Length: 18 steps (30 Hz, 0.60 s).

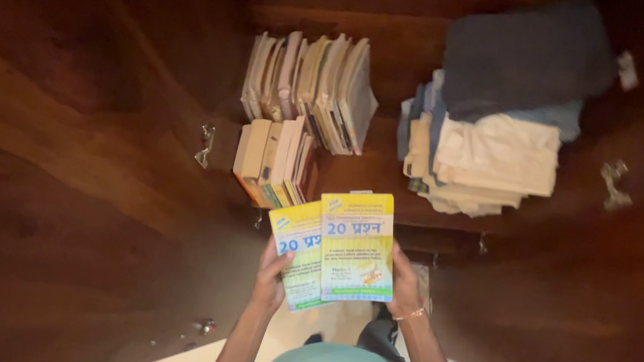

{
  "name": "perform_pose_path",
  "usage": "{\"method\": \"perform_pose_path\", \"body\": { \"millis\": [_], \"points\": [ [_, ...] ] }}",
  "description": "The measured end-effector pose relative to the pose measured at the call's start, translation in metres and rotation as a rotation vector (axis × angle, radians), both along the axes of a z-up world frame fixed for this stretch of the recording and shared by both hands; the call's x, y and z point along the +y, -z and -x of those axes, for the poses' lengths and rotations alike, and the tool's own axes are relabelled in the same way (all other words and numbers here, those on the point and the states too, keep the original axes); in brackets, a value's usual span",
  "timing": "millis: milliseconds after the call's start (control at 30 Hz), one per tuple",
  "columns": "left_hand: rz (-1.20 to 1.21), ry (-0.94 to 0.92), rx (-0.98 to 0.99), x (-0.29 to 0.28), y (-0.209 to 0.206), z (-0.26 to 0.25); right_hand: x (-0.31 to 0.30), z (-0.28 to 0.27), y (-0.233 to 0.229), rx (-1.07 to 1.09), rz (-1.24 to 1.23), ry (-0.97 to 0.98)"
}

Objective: The person folds a dark grey cloth and places it on a shelf in a wooden wardrobe. They then pick up a blue folder and a white document from the bed, walk to the wardrobe, and place them on the shelf. The person repeats this process with two yellow books and a white patterned cloth, folding each item before placing it on the shelf.

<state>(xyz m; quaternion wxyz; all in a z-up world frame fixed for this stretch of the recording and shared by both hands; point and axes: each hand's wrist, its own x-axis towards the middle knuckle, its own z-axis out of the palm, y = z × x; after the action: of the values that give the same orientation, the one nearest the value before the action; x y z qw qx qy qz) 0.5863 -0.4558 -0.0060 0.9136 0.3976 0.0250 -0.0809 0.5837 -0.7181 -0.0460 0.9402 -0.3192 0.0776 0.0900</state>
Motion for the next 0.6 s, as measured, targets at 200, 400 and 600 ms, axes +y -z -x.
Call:
{"method": "perform_pose_path", "body": {
  "millis": [200, 400, 600],
  "points": [
    [-0.218, -0.162, -0.041, -0.048, 0.005, -0.048, -0.024, -0.097, 0.011, -0.118, 0.278, -0.205],
    [-0.513, -0.219, -0.007, -0.1, 0.026, -0.1, -0.035, -0.178, 0.053, -0.603, 0.883, -0.265],
    [-1.105, -0.313, -0.135, -0.107, 0.026, -0.119, -0.035, -0.224, 0.094, -0.443, 1.031, -0.434]
  ]
}}
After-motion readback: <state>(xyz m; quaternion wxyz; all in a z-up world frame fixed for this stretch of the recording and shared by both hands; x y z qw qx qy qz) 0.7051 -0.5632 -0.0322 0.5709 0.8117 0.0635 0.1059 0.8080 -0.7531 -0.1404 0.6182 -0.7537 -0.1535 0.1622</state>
